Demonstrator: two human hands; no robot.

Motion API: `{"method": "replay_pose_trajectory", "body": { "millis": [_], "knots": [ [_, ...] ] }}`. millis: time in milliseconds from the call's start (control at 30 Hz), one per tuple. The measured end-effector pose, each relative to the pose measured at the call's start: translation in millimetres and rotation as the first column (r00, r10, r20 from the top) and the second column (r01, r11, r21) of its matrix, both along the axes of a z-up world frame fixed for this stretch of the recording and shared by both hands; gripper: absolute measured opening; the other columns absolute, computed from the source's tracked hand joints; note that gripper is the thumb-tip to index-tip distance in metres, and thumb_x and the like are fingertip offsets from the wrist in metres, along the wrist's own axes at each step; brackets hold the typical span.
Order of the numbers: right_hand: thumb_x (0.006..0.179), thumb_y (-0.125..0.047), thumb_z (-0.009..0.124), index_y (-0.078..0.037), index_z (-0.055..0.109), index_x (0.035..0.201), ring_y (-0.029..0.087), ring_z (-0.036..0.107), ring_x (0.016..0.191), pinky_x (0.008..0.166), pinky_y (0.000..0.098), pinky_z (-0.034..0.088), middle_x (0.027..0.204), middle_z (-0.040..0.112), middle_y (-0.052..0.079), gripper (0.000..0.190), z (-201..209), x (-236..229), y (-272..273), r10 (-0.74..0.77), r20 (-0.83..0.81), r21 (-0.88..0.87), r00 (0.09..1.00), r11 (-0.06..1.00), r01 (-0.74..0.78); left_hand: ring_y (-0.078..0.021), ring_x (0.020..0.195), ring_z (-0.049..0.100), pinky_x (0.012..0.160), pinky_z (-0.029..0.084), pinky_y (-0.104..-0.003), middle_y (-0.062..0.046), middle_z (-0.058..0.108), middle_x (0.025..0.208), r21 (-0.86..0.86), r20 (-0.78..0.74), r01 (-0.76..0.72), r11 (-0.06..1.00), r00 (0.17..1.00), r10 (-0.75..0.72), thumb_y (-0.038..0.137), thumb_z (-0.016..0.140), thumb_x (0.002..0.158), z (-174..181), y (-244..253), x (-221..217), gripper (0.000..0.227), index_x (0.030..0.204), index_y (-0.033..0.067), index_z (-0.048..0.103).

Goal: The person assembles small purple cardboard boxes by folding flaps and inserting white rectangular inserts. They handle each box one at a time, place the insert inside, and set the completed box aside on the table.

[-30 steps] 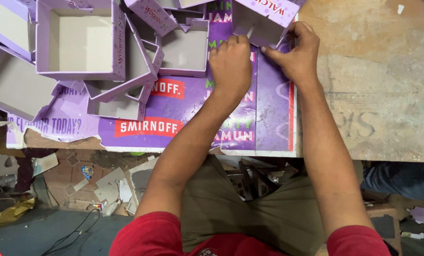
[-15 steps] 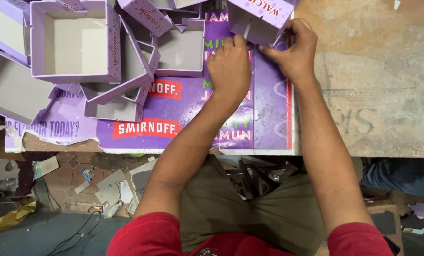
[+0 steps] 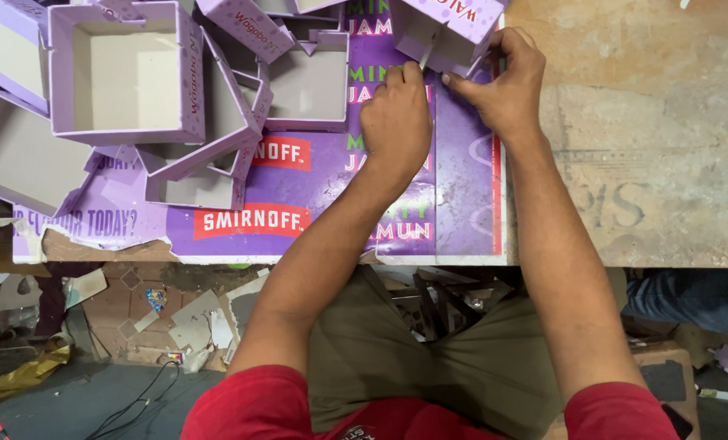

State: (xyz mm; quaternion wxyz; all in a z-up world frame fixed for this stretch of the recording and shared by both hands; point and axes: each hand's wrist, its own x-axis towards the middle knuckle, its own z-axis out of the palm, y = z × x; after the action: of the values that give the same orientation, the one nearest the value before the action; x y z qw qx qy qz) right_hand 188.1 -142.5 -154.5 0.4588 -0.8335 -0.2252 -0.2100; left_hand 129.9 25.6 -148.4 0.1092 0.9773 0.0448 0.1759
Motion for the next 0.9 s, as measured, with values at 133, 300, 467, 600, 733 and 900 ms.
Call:
{"method": "replay_pose_trajectory", "body": {
  "millis": [133, 300, 467, 600, 733, 900],
  "knots": [
    [0.073, -0.014, 0.101, -0.003, 0.063, 0.096, 0.013, 0.056, 0.081, 0.072, 0.0283, 0.048, 0.092, 0.06, 0.002, 0.046, -3.0, -1.5, -0.9, 0.016, -0.107, 0.069, 0.994, 0.998, -0.008, -0.0246, 0.078, 0.074, 0.059, 0.059, -0.035, -0.012, 0.069, 0.101, 0.016, 0.035, 0.012, 1.0, 0.999, -0.013, 0.008, 0.07, 0.078, 0.0, -3.5, -4.1, 0.028, 0.104, 0.0069, 0.06],
    [0.074, -0.014, 0.102, -0.003, 0.062, 0.093, 0.014, 0.055, 0.081, 0.069, 0.0292, 0.047, 0.09, 0.059, 0.003, 0.046, -2.2, 0.4, -0.4, -0.019, -0.047, 0.021, 0.999, 1.0, 0.02, -0.0254, 0.084, 0.074, 0.063, 0.059, -0.036, -0.01, 0.067, 0.099, -0.069, 0.075, 0.032, 0.997, 0.997, -0.027, 0.012, 0.074, 0.083, 4.8, -2.1, -4.4, 0.025, 0.103, 0.0077, 0.059],
    [0.073, -0.016, 0.103, -0.003, 0.061, 0.093, 0.014, 0.055, 0.081, 0.07, 0.0288, 0.047, 0.091, 0.058, 0.003, 0.048, -3.7, 0.1, -0.9, -0.003, -0.077, 0.036, 0.997, 0.999, 0.005, -0.0245, 0.078, 0.074, 0.057, 0.059, -0.034, -0.012, 0.068, 0.101, 0.011, -0.013, 0.006, 1.0, 1.0, -0.006, 0.008, 0.073, 0.074, 4.6, 0.1, -3.8, 0.034, 0.105, 0.0067, 0.06],
    [0.072, -0.016, 0.104, -0.003, 0.061, 0.092, 0.015, 0.054, 0.081, 0.07, 0.029, 0.047, 0.089, 0.058, 0.003, 0.05, -3.2, 1.0, -1.1, -0.026, -0.046, 0.0, 0.999, 1.0, 0.026, -0.025, 0.081, 0.074, 0.062, 0.059, -0.036, -0.011, 0.068, 0.102, -0.031, 0.05, 0.025, 0.999, 0.998, -0.023, 0.008, 0.074, 0.081, 5.0, -1.3, -3.3, 0.027, 0.105, 0.0076, 0.061],
    [0.071, -0.013, 0.102, -0.003, 0.062, 0.094, 0.015, 0.055, 0.082, 0.072, 0.0292, 0.047, 0.091, 0.059, 0.003, 0.047, -4.4, 0.7, -2.0, 0.002, -0.058, 0.037, 0.998, 0.999, 0.0, -0.0256, 0.081, 0.074, 0.061, 0.058, -0.037, -0.011, 0.069, 0.102, -0.013, 0.033, 0.023, 1.0, 0.999, -0.022, 0.009, 0.074, 0.078, 5.1, -1.6, -4.3, 0.029, 0.104, 0.0075, 0.062],
    [0.071, -0.012, 0.1, -0.003, 0.062, 0.094, 0.013, 0.056, 0.083, 0.071, 0.0284, 0.047, 0.092, 0.059, 0.003, 0.046, -4.6, 1.7, -1.5, 0.007, -0.058, 0.032, 0.998, 0.999, -0.005, -0.026, 0.082, 0.074, 0.065, 0.059, -0.038, -0.012, 0.069, 0.103, -0.014, 0.022, 0.033, 0.999, 0.999, -0.032, 0.008, 0.073, 0.076, 4.6, -0.4, -4.0, 0.03, 0.105, 0.008, 0.064]
  ]
}}
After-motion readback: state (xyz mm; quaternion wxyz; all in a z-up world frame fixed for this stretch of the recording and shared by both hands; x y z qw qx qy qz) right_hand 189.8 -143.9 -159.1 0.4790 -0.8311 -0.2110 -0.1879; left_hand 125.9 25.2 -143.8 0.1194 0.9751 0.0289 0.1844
